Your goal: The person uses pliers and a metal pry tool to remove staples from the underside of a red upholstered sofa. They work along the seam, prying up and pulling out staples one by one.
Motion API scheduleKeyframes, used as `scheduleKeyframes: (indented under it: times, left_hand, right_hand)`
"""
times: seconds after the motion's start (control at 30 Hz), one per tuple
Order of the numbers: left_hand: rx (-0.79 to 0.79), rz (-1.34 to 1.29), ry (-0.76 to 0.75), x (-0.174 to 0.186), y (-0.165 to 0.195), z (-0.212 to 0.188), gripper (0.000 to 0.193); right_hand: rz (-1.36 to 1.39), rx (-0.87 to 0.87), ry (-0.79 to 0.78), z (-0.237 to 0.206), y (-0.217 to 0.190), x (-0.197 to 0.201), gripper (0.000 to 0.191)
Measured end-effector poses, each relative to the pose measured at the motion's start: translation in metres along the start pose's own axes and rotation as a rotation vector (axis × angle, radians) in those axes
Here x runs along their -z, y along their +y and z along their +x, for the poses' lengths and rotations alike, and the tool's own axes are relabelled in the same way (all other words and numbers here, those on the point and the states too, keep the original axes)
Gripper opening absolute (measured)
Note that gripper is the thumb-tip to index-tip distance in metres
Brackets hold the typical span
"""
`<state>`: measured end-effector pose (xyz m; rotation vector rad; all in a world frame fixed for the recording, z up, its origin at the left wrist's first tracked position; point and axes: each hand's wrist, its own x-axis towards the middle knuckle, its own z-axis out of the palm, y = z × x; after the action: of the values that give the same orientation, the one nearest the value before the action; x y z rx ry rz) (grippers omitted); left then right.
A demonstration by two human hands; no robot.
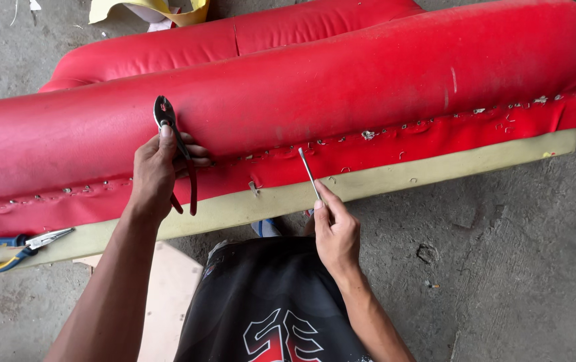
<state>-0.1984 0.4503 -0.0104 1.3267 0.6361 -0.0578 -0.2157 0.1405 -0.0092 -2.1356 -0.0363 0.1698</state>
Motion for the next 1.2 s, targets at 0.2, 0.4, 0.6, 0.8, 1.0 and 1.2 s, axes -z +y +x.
scheduleKeyframes:
  times: [0.2, 0.4, 0.6, 0.8, 1.0, 1.2]
  left_hand:
    - [0.006, -0.016, 0.013, -0.001, 0.000, -0.002, 0.053]
    - [-0.007, -0.014, 0.002, -0.002, 0.003, -0.003, 0.054]
    - [-0.015, -0.012, -0.004, 0.000, 0.002, -0.004, 0.055]
    - [0.000, 0.008, -0.006, 0.002, 0.000, -0.002, 0.055]
    - [0.005, -0.028, -0.025, 0.007, -0.006, 0.000, 0.054]
    - [0.045, -0.059, 0.022, 0.006, -0.006, 0.007, 0.054]
  right_hand:
    - [0.021, -0.059, -0.055, -0.008, 0.002, -0.009, 0.036]
    - [0.008, -0.095, -0.074, -0.004, -0.005, -0.011, 0.036]
    - [-0.007, -0.152, -0.105, -0.001, -0.021, -0.004, 0.036]
    - [-0.017, -0.250, -0.184, 0.010, -0.034, 0.009, 0.037]
    - [-0.019, -0.252, -0.261, 0.022, -0.038, 0.023, 0.037]
    - [0.237, -0.454, -0.229, 0.019, -0.018, 0.007, 0.038]
